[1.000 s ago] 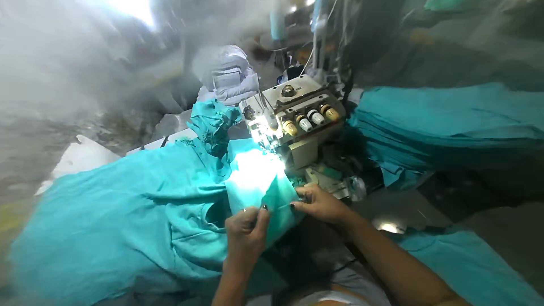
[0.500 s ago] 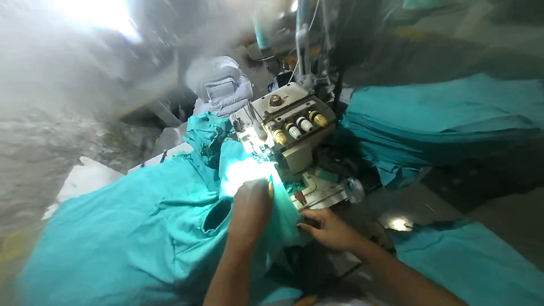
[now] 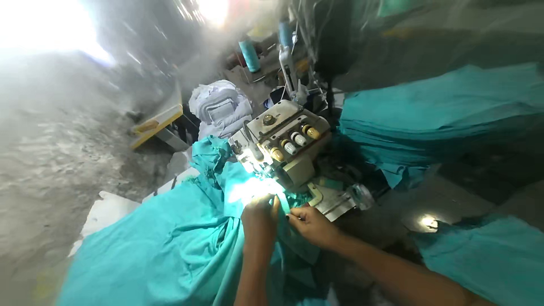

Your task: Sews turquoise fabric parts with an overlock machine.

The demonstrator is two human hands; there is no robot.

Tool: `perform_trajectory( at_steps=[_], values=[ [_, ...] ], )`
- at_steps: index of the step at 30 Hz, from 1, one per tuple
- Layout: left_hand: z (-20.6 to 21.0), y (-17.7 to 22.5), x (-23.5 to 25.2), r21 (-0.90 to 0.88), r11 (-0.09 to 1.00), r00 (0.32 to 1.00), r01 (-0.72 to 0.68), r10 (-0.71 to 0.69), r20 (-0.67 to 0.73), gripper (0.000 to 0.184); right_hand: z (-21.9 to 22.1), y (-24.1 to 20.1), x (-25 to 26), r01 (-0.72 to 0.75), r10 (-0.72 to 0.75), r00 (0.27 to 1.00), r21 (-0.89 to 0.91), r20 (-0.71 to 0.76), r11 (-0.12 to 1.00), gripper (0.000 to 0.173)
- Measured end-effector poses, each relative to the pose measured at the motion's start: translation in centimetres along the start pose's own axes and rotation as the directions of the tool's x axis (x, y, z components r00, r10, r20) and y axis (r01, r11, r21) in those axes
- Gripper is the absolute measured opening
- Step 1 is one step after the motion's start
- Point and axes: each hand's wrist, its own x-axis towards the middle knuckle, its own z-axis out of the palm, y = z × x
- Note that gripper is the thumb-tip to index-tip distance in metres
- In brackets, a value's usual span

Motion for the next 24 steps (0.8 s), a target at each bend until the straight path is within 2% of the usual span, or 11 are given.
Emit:
perform_trajectory(
  at_steps=[4, 7, 10, 13, 16, 18, 20, 22, 23, 24],
  values=[
    [0.9, -1.1, 1.1, -0.012, 0.999, 0.999, 0.032, -0.032, 0.013, 0.016, 1.7, -1.5, 0.8, 0.077, -0.079, 0.997, -0.07, -0.023, 0.995, 0.03],
    [0.8, -2.0, 1.5, -0.023, 0.996, 0.995, 0.092, -0.09, 0.052, 0.015, 2.6, -2.3, 0.2, 0.178, -0.174, 0.984, -0.127, 0.042, 0.976, 0.028],
    [1.6, -5.0, 1.7, -0.111, 0.994, 0.994, 0.014, -0.027, -0.108, 0.011, 3.1, -1.7, -0.3, 0.293, -0.283, 0.956, -0.155, 0.083, 0.943, 0.027],
    [2.2, -6.9, 1.3, -0.173, 0.982, 0.97, 0.074, -0.111, -0.215, 0.017, 2.8, -1.1, -0.1, 0.273, -0.269, 0.962, -0.189, 0.045, 0.943, 0.029],
    [1.8, -5.8, -0.4, -0.122, 0.979, 0.94, 0.164, -0.193, -0.282, 0.012, 2.3, -1.1, 0.6, 0.213, -0.231, 0.968, -0.177, -0.093, 0.961, 0.029],
    [1.3, -4.1, -2.2, -0.141, 0.968, 0.93, 0.207, -0.24, -0.279, 0.01, 1.9, -1.8, 1.0, 0.137, -0.141, 0.988, -0.068, -0.062, 0.988, 0.034],
    [1.5, -2.3, -4.1, -0.192, 0.968, 0.936, 0.161, -0.211, -0.281, 0.011, 1.4, -2.1, 1.5, 0.096, -0.101, 0.991, 0.063, 0.084, 0.993, 0.045],
    [2.3, -1.1, -5.8, -0.279, 0.96, 0.959, 0.019, -0.096, -0.265, 0.014, 0.9, -1.6, 2.2, 0.083, -0.104, 0.972, 0.107, 0.209, 0.991, 0.047],
    [2.8, -1.0, -6.3, -0.315, 0.946, 0.961, -0.081, -0.01, -0.278, 0.014, 0.7, -1.2, 2.4, 0.074, -0.084, 0.981, 0.067, 0.174, 0.995, 0.046],
    [3.1, -1.3, -6.6, -0.337, 0.925, 0.952, -0.174, 0.071, -0.297, 0.014, 0.4, -0.9, 2.7, 0.062, -0.062, 0.995, 0.006, 0.073, 0.998, 0.046]
  ],
)
